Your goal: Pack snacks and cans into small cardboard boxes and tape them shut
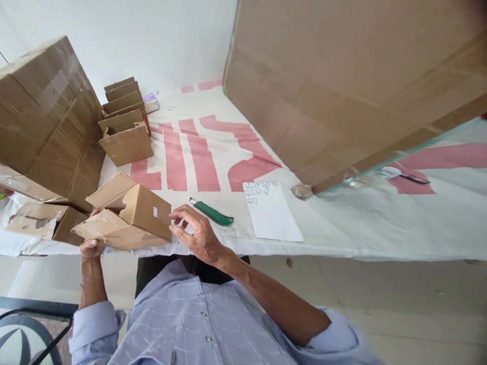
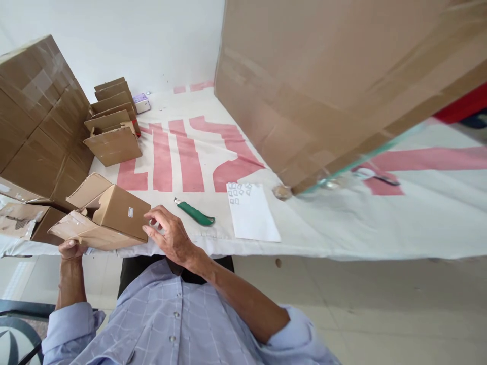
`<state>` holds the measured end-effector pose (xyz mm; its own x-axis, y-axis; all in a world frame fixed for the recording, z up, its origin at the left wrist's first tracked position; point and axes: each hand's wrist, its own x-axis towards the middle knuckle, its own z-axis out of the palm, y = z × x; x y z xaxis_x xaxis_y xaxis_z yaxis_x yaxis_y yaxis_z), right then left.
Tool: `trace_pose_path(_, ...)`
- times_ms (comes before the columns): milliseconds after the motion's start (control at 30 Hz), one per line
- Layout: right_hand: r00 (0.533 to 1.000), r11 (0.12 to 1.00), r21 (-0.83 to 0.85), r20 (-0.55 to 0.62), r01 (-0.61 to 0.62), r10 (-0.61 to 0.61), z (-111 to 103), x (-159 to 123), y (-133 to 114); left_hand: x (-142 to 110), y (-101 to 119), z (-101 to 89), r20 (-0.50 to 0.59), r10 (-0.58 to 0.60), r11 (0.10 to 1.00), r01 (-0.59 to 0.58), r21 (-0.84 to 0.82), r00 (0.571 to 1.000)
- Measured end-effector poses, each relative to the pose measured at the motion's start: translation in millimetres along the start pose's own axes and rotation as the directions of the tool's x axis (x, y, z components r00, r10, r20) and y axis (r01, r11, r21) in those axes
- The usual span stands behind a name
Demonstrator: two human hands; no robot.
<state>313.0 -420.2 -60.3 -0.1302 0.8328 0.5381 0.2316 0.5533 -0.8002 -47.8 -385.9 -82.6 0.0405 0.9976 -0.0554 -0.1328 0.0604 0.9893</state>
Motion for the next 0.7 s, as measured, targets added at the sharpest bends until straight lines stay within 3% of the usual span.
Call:
trace_pose_path(267,1.0,0.998,0.06,0.014,0.023,-0.024,16.4,11.2,1.0,-0.4,-2.6,-6.1,-0.06,0.095,0.995,-0.097,-0.024,0.994)
trace_pose_path(400,0.995,0.992,0.09,-0.036,-0.088,0.092,14.1,3.4,12.1,1.0,-1.4,2.9,-0.068,0.126,0.992,-0.127,-0.009,0.99)
trace_pose_path(533,0.931,0.923,0.218,-0.114,-0.317,0.347,3.5,-15.7,45.9,-8.9,7.2,41.4,-0.013,0.22,0.946,-0.211,0.246,0.975)
trace_pose_path(700,0.781,0.754,0.42,-0.15,-0.505,0.607,-15.8,-43.5,90.6,-35.6,24.7,107.8,0.093,0.373,0.789,-0.368,0.492,0.923)
